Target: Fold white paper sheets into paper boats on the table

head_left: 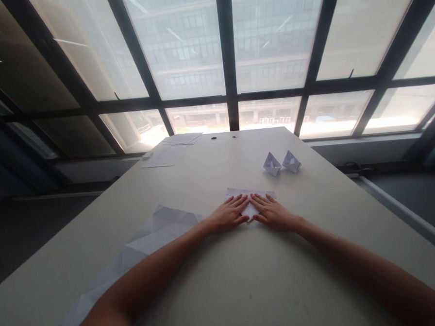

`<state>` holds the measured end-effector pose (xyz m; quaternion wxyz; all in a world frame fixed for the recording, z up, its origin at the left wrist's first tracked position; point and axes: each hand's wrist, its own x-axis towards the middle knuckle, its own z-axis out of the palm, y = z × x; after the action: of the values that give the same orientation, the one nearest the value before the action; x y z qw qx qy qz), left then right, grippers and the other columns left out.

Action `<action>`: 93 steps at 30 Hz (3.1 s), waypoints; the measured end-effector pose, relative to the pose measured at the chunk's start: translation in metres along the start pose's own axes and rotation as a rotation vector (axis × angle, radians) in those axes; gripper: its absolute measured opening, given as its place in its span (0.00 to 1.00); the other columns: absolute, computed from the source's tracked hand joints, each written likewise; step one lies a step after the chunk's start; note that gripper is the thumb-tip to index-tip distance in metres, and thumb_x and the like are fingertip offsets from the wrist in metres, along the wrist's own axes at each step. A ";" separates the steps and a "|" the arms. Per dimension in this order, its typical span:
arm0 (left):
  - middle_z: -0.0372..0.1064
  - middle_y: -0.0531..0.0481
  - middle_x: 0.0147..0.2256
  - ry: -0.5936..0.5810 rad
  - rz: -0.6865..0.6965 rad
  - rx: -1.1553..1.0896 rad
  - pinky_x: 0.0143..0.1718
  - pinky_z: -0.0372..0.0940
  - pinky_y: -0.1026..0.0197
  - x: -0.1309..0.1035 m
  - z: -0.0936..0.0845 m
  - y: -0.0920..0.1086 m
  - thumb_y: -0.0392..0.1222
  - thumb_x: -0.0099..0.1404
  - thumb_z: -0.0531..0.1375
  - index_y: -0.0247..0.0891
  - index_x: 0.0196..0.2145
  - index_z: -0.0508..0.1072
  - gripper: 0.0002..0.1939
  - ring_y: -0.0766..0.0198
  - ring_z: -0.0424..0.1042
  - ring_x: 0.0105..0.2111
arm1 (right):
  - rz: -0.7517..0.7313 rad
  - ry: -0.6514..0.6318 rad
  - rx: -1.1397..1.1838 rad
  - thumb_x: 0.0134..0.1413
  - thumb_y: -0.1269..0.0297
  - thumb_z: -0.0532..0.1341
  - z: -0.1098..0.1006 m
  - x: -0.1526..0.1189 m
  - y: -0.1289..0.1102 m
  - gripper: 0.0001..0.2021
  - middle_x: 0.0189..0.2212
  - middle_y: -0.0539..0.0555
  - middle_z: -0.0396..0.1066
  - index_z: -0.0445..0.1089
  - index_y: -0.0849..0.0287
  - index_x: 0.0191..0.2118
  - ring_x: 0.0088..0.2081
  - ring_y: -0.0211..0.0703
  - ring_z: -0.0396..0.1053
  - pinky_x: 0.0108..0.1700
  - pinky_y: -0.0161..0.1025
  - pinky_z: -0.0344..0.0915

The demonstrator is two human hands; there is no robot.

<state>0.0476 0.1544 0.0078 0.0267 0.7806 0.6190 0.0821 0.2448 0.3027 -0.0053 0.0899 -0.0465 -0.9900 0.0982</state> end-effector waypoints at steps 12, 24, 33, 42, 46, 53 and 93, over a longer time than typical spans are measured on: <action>0.39 0.34 0.68 -0.002 -0.243 0.047 0.65 0.38 0.43 -0.002 0.005 -0.025 0.58 0.74 0.37 0.31 0.67 0.48 0.35 0.50 0.39 0.68 | 0.270 0.043 -0.032 0.68 0.50 0.38 0.007 0.001 0.017 0.31 0.68 0.62 0.44 0.48 0.63 0.68 0.69 0.52 0.41 0.66 0.63 0.38; 0.42 0.45 0.68 0.036 -0.370 -0.001 0.66 0.38 0.47 0.002 0.009 -0.028 0.46 0.74 0.42 0.39 0.67 0.50 0.27 0.58 0.40 0.68 | 0.362 -0.011 -0.003 0.66 0.57 0.43 0.002 0.004 0.014 0.29 0.69 0.58 0.41 0.45 0.62 0.69 0.69 0.48 0.37 0.67 0.55 0.34; 0.49 0.51 0.66 0.105 -0.291 0.058 0.62 0.33 0.30 -0.001 -0.002 -0.013 0.48 0.74 0.46 0.54 0.62 0.62 0.21 0.45 0.43 0.67 | 0.336 0.022 0.031 0.66 0.59 0.47 0.000 0.003 0.014 0.25 0.68 0.59 0.46 0.55 0.57 0.66 0.69 0.50 0.41 0.66 0.59 0.38; 0.56 0.42 0.63 0.137 -0.045 0.007 0.66 0.48 0.51 0.002 -0.002 -0.017 0.42 0.74 0.47 0.38 0.62 0.63 0.21 0.58 0.52 0.65 | 0.330 0.037 0.030 0.66 0.60 0.49 -0.001 0.003 0.014 0.23 0.68 0.61 0.48 0.58 0.56 0.64 0.68 0.51 0.42 0.65 0.59 0.40; 0.58 0.43 0.63 0.158 -0.052 -0.053 0.65 0.51 0.54 0.003 0.001 -0.017 0.43 0.73 0.49 0.36 0.61 0.63 0.22 0.58 0.54 0.64 | 0.328 0.037 0.030 0.65 0.60 0.49 -0.001 0.003 0.014 0.24 0.68 0.60 0.48 0.58 0.56 0.65 0.68 0.51 0.43 0.65 0.59 0.40; 0.71 0.53 0.53 0.292 -0.210 -0.127 0.55 0.62 0.60 0.003 -0.002 -0.016 0.44 0.73 0.50 0.46 0.48 0.76 0.15 0.62 0.70 0.52 | 0.332 0.045 0.054 0.65 0.60 0.50 -0.001 0.002 0.014 0.24 0.68 0.59 0.48 0.58 0.56 0.65 0.68 0.50 0.42 0.66 0.58 0.38; 0.75 0.49 0.43 0.227 -0.348 -0.097 0.48 0.62 0.56 0.001 -0.023 -0.021 0.53 0.62 0.63 0.48 0.51 0.74 0.20 0.55 0.69 0.44 | 0.395 0.196 -0.068 0.63 0.57 0.55 -0.013 -0.003 0.010 0.15 0.44 0.57 0.70 0.70 0.55 0.51 0.50 0.50 0.64 0.63 0.55 0.37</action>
<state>0.0238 0.1591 0.0273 0.0084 0.6454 0.7389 0.1934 0.2507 0.3141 0.0048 0.1631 -0.2516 -0.9510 0.0753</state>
